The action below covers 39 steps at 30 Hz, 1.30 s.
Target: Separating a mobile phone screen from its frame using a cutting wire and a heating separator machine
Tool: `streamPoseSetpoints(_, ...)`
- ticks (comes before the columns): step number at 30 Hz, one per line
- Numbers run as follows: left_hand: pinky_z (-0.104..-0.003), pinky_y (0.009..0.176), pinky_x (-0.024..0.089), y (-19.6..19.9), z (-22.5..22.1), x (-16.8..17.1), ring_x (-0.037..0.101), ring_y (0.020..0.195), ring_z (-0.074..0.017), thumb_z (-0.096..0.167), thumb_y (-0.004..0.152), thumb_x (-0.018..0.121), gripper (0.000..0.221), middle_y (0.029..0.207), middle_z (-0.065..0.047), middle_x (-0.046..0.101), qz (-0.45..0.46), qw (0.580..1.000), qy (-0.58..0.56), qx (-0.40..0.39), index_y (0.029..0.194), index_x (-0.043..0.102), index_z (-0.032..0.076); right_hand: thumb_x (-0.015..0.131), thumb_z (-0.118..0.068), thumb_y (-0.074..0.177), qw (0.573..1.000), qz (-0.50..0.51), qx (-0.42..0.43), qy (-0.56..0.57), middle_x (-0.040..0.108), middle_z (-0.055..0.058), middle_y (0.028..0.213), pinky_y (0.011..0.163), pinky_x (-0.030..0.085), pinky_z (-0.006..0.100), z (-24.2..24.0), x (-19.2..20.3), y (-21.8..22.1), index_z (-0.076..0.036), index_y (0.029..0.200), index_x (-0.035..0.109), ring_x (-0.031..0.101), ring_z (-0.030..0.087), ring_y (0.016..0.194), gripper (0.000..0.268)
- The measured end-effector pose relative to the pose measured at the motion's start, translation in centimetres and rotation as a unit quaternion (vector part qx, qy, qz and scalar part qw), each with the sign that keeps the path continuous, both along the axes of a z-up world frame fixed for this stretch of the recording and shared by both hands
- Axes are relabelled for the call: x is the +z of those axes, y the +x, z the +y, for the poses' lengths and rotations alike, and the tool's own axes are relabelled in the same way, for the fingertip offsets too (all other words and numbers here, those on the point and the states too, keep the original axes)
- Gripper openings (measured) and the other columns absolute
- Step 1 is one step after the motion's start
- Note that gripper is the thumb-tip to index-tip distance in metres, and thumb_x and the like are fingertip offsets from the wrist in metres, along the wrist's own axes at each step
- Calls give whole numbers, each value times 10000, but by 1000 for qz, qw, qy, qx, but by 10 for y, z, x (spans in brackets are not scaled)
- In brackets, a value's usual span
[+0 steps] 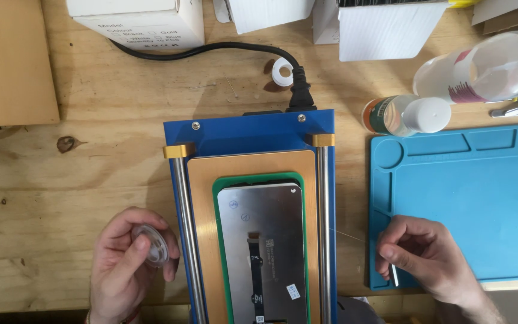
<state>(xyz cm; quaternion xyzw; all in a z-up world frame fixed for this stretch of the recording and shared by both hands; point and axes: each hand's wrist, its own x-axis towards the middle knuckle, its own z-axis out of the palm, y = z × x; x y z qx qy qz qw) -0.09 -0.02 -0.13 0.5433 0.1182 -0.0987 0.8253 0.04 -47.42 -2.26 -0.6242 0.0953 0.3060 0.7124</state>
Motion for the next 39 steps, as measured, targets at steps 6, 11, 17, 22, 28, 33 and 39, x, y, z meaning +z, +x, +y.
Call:
streamPoseSetpoints(6, -240, 368, 456, 5, -9, 2, 572, 370, -185, 348, 1102, 661, 359, 614, -149, 637, 3, 996, 94, 11, 1044, 662, -6, 807, -160, 961, 1000, 8, -5, -10, 809, 152, 649, 497, 626, 350, -4, 1, -7, -22, 809, 737, 752, 245, 526, 217)
streamPoseSetpoints(11, -242, 342, 463, 7, -11, 5, 629, 381, -196, 192, 998, 758, 237, 698, -104, 646, 30, 995, 96, 18, 1057, 663, -17, 812, -154, 954, 999, 19, -4, -29, 836, 158, 653, 513, 640, 354, -13, -2, -13, -12, 808, 755, 775, 250, 531, 211)
streamPoseSetpoints(17, -211, 318, 408, 7, -10, 4, 501, 370, -134, 230, 995, 781, 296, 742, -155, 704, 17, 998, 67, -5, 1114, 664, -14, 820, -150, 946, 999, 34, 1, -36, 840, 163, 648, 507, 633, 356, -20, -6, -20, 3, 790, 773, 777, 251, 529, 224)
streamPoseSetpoints(22, -175, 263, 306, 4, -4, -2, 485, 376, -90, 347, 1044, 713, 359, 605, -142, 667, 34, 992, 124, -13, 952, 683, 1, 816, -136, 941, 997, 42, 2, -57, 860, 174, 651, 497, 650, 372, -29, -8, -27, 13, 804, 786, 790, 262, 524, 204)
streamPoseSetpoints(28, -177, 273, 359, 5, -2, -2, 544, 316, -118, 340, 1026, 731, 367, 543, -138, 691, 31, 994, 104, -26, 938, 715, -16, 806, -141, 945, 994, 25, -9, -106, 865, 167, 636, 500, 641, 362, -32, -8, -32, 11, 793, 769, 774, 234, 519, 218)
streamPoseSetpoints(33, -247, 446, 535, -4, 3, -12, 728, 482, -212, 273, 1051, 722, 363, 654, -186, 743, 25, 999, 32, -11, 937, 748, -71, 778, -68, 961, 976, -9, -73, -203, 827, 223, 682, 589, 661, 382, -25, -3, -30, 63, 855, 751, 775, 297, 569, 171)
streamPoseSetpoints(39, -251, 417, 569, -10, 7, -6, 770, 474, -207, 190, 997, 759, 274, 673, -138, 781, 13, 996, 85, 16, 841, 787, -33, 705, 5, 1035, 959, -17, -71, -275, 774, 290, 723, 589, 626, 435, -14, -2, -15, 127, 909, 712, 713, 365, 588, 175)
